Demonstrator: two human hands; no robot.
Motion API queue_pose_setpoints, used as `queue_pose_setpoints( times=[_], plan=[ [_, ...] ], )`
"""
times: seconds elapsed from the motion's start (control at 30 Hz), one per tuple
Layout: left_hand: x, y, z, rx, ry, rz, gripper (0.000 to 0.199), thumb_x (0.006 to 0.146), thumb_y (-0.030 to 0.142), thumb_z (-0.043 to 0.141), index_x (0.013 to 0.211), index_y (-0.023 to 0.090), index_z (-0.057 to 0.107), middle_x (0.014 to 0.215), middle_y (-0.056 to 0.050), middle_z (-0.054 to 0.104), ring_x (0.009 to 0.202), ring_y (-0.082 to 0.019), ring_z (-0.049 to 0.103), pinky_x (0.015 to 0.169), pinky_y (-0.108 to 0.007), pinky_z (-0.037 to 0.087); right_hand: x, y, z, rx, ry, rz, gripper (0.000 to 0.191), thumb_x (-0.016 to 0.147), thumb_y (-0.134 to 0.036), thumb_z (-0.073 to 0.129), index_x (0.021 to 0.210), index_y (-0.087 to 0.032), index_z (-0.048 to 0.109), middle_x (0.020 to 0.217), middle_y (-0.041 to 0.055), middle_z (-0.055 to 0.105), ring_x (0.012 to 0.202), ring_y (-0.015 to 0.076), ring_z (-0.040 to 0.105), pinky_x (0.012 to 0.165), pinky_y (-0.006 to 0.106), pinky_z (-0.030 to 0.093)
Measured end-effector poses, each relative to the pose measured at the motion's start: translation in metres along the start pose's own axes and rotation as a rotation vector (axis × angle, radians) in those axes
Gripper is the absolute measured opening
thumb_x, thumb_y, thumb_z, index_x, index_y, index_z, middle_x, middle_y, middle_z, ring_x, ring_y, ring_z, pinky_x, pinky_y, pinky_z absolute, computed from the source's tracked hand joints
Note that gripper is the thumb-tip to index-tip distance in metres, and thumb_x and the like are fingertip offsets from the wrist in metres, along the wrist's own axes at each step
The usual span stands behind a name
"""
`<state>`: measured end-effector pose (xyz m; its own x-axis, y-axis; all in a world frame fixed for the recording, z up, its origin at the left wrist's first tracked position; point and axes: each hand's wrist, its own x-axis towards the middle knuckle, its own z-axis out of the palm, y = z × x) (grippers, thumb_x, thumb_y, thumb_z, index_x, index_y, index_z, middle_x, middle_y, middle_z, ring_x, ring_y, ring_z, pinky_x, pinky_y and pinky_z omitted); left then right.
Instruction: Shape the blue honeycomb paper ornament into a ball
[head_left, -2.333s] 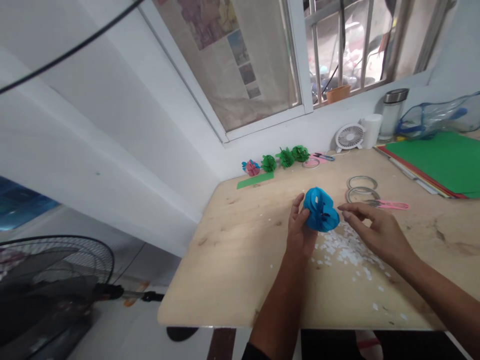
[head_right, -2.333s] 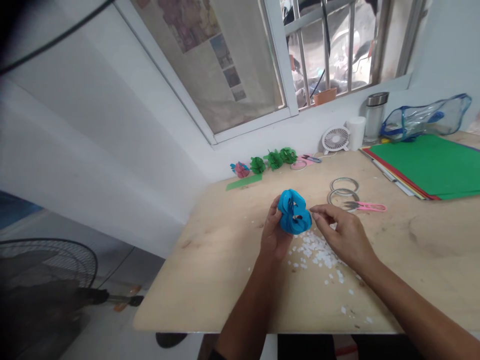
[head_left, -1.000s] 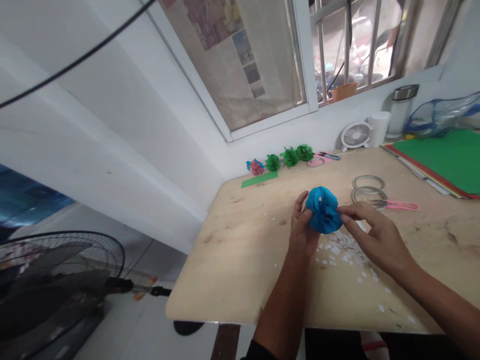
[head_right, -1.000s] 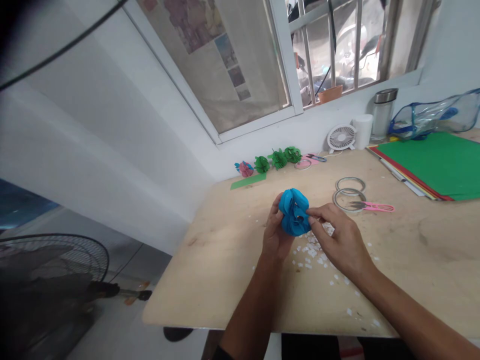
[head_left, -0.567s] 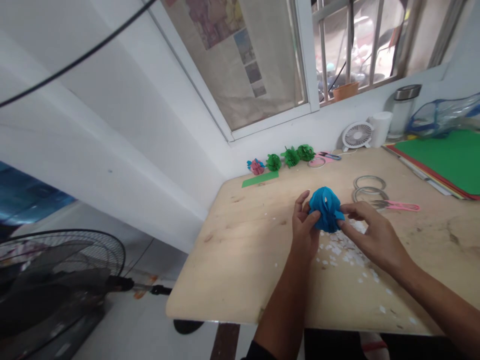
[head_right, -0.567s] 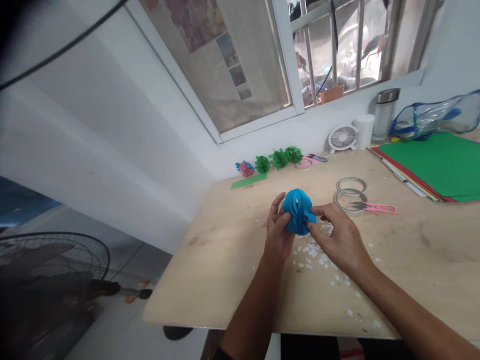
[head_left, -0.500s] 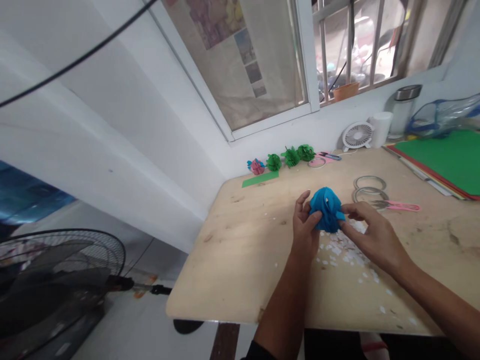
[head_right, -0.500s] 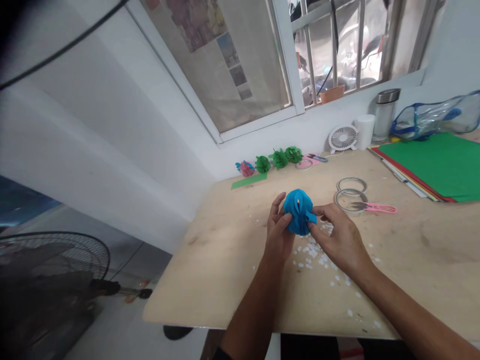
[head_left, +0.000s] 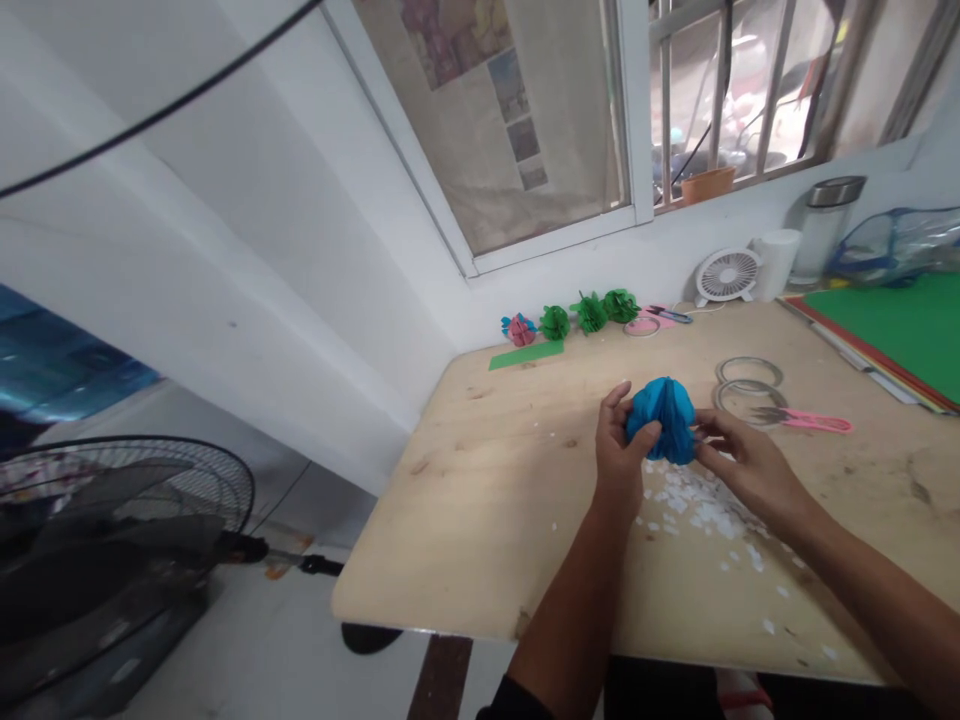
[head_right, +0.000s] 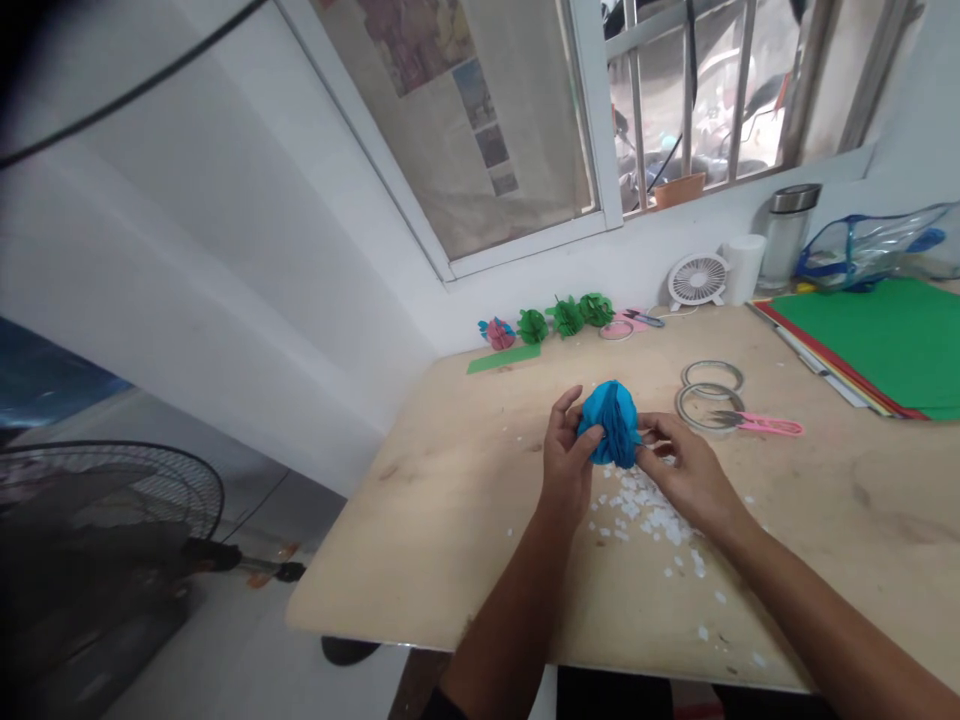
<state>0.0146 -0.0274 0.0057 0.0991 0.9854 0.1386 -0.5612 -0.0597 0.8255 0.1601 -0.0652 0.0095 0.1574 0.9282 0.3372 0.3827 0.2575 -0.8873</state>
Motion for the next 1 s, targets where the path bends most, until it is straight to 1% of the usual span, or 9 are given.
queue_pose_setpoints(
  times=[0.13, 0.23, 0.33, 0.4, 0.5, 0.57, 0.7, 0.83, 1.0],
  plan=[
    [0.001, -0.001, -0.001, 0.03, -0.008, 0.022, 0.066, 0.064, 0.036, 0.088, 0.124, 0.025, 0.061, 0.107, -0.004, 0.066, 0.099, -0.022, 0.061, 0.092, -0.034, 0.045, 0.009, 0.006, -0.003, 0.046, -0.061, 0.038, 0.025, 0.078, -0.036, 0.062, 0.094, -0.02, 0.072, 0.082, 0.0059, 0.075, 0.077, 0.024, 0.072, 0.071, 0.039, 0.06],
    [0.002, 0.002, -0.001, -0.021, 0.004, -0.005, 0.064, 0.065, 0.034, 0.086, 0.123, 0.024, 0.061, 0.105, -0.004, 0.066, 0.098, -0.021, 0.061, 0.09, -0.033, 0.045, 0.012, 0.005, -0.004, 0.017, -0.081, 0.015, 0.023, 0.079, -0.035, 0.062, 0.094, -0.021, 0.072, 0.083, 0.0057, 0.075, 0.079, 0.0239, 0.072, 0.072, 0.038, 0.059],
    [0.003, 0.005, -0.002, -0.124, 0.02, -0.062, 0.062, 0.064, 0.035, 0.083, 0.121, 0.024, 0.061, 0.102, -0.004, 0.066, 0.096, -0.021, 0.062, 0.087, -0.033, 0.045, 0.012, 0.0, -0.002, -0.058, -0.05, -0.082, 0.022, 0.083, -0.034, 0.06, 0.098, -0.021, 0.071, 0.091, 0.0067, 0.075, 0.082, 0.0232, 0.071, 0.075, 0.039, 0.059],
    [0.004, 0.007, -0.004, -0.181, 0.026, -0.098, 0.062, 0.064, 0.036, 0.082, 0.121, 0.024, 0.06, 0.103, -0.005, 0.067, 0.098, -0.023, 0.063, 0.088, -0.035, 0.046, 0.011, -0.004, 0.0, -0.112, -0.022, -0.161, 0.022, 0.085, -0.034, 0.06, 0.1, -0.021, 0.07, 0.096, 0.0075, 0.075, 0.083, 0.0229, 0.07, 0.076, 0.04, 0.058],
    [0.006, 0.006, -0.006, -0.237, 0.036, -0.122, 0.061, 0.065, 0.039, 0.081, 0.12, 0.024, 0.061, 0.113, -0.008, 0.067, 0.108, -0.026, 0.063, 0.092, -0.038, 0.047, 0.009, -0.009, 0.002, -0.169, 0.001, -0.259, 0.023, 0.086, -0.032, 0.06, 0.104, -0.022, 0.067, 0.098, 0.0078, 0.073, 0.084, 0.0227, 0.069, 0.077, 0.04, 0.058],
    [0.007, 0.005, -0.007, -0.254, 0.038, -0.118, 0.058, 0.065, 0.04, 0.08, 0.118, 0.023, 0.062, 0.119, -0.009, 0.066, 0.113, -0.028, 0.062, 0.094, -0.039, 0.047, 0.009, -0.011, 0.004, -0.198, 0.015, -0.3, 0.022, 0.086, -0.03, 0.06, 0.106, -0.022, 0.066, 0.097, 0.0074, 0.072, 0.084, 0.0224, 0.069, 0.077, 0.04, 0.057],
    [0.007, 0.004, -0.007, -0.262, 0.038, -0.115, 0.057, 0.067, 0.04, 0.079, 0.118, 0.023, 0.063, 0.121, -0.009, 0.067, 0.115, -0.029, 0.063, 0.097, -0.041, 0.048, 0.008, -0.01, 0.008, -0.243, 0.052, -0.343, 0.021, 0.087, -0.026, 0.058, 0.107, -0.022, 0.064, 0.097, 0.0078, 0.072, 0.082, 0.0216, 0.068, 0.077, 0.039, 0.056],
    [0.006, 0.004, -0.008, -0.271, 0.022, -0.135, 0.056, 0.069, 0.039, 0.079, 0.12, 0.024, 0.062, 0.12, -0.009, 0.067, 0.113, -0.028, 0.064, 0.094, -0.04, 0.05, 0.007, -0.006, 0.01, -0.244, 0.061, -0.375, 0.021, 0.087, -0.023, 0.058, 0.108, -0.022, 0.063, 0.099, 0.0081, 0.071, 0.084, 0.0216, 0.069, 0.077, 0.039, 0.056],
    [0.006, 0.003, -0.007, -0.253, 0.044, -0.136, 0.055, 0.067, 0.038, 0.08, 0.118, 0.024, 0.065, 0.119, -0.009, 0.068, 0.112, -0.027, 0.064, 0.095, -0.038, 0.051, 0.007, -0.005, 0.011, -0.202, 0.115, -0.347, 0.019, 0.086, -0.023, 0.058, 0.104, -0.022, 0.065, 0.095, 0.0068, 0.072, 0.079, 0.0212, 0.068, 0.074, 0.038, 0.056]
  ],
)
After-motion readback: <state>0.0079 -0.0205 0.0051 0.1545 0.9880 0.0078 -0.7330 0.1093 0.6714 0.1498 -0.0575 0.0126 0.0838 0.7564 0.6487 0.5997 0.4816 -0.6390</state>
